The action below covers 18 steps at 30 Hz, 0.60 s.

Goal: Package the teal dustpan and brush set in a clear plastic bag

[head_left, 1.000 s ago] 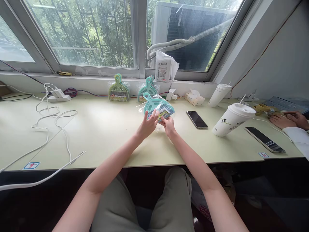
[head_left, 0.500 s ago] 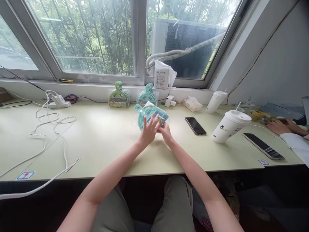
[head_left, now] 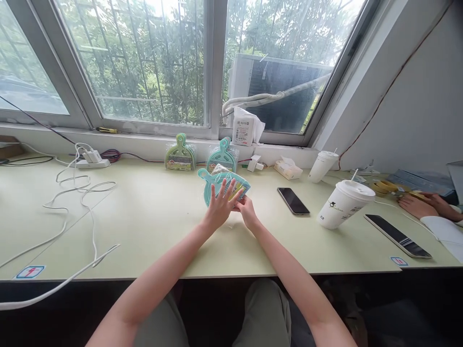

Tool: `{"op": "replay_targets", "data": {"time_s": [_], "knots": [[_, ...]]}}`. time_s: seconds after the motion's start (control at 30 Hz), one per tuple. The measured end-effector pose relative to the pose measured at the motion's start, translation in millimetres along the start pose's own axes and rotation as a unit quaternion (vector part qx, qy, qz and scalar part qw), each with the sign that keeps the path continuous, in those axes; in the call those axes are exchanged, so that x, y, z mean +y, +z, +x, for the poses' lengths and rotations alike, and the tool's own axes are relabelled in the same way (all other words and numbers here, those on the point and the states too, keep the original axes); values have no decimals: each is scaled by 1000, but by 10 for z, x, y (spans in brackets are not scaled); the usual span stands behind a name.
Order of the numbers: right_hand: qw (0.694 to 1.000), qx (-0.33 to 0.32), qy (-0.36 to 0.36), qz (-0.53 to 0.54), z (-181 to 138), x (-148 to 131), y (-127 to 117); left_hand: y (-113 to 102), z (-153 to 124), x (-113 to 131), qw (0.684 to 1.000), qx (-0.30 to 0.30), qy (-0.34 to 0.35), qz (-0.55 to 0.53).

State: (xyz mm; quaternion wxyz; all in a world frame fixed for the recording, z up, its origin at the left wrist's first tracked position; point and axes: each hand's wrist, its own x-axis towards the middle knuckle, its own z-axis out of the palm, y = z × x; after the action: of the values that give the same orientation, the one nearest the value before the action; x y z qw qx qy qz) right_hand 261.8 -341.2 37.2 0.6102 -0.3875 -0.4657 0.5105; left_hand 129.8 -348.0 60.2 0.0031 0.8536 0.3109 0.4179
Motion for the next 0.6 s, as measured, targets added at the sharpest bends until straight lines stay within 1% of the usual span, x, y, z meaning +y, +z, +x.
{"op": "replay_targets", "data": {"time_s": [0.07,0.2,0.23,0.33,0.37,0.4,0.43,0.47,0.5,0.53,0.57,0.6], "knots": [[1000,9,-8,15,9,-16,-26,1,-24,5,999,7,-6,30],[998,32,-22,53,42,-12,-76,65,-51,-18,993,53,-86,65],[997,42,-24,60,49,-7,-86,84,-56,-21,992,51,-97,67],[994,69,-30,74,65,4,-114,112,-70,-1,994,23,-93,47],[994,75,-32,80,70,4,-123,108,-72,10,994,30,-98,32],[993,79,-34,86,74,2,-132,98,-70,16,992,55,-115,9],[992,83,-36,92,78,-3,-141,84,-64,12,985,95,-146,-21],[991,85,-38,98,80,-11,-147,70,-52,-3,970,145,-187,-62],[990,86,-39,102,82,-21,-150,60,-36,-33,946,193,-232,-117],[990,86,-39,104,81,-31,-150,57,-18,-76,915,226,-277,-190],[990,83,-38,103,79,-40,-146,64,0,-128,877,233,-315,-278],[991,81,-38,100,75,-45,-139,84,14,-183,834,213,-344,-376]]}}
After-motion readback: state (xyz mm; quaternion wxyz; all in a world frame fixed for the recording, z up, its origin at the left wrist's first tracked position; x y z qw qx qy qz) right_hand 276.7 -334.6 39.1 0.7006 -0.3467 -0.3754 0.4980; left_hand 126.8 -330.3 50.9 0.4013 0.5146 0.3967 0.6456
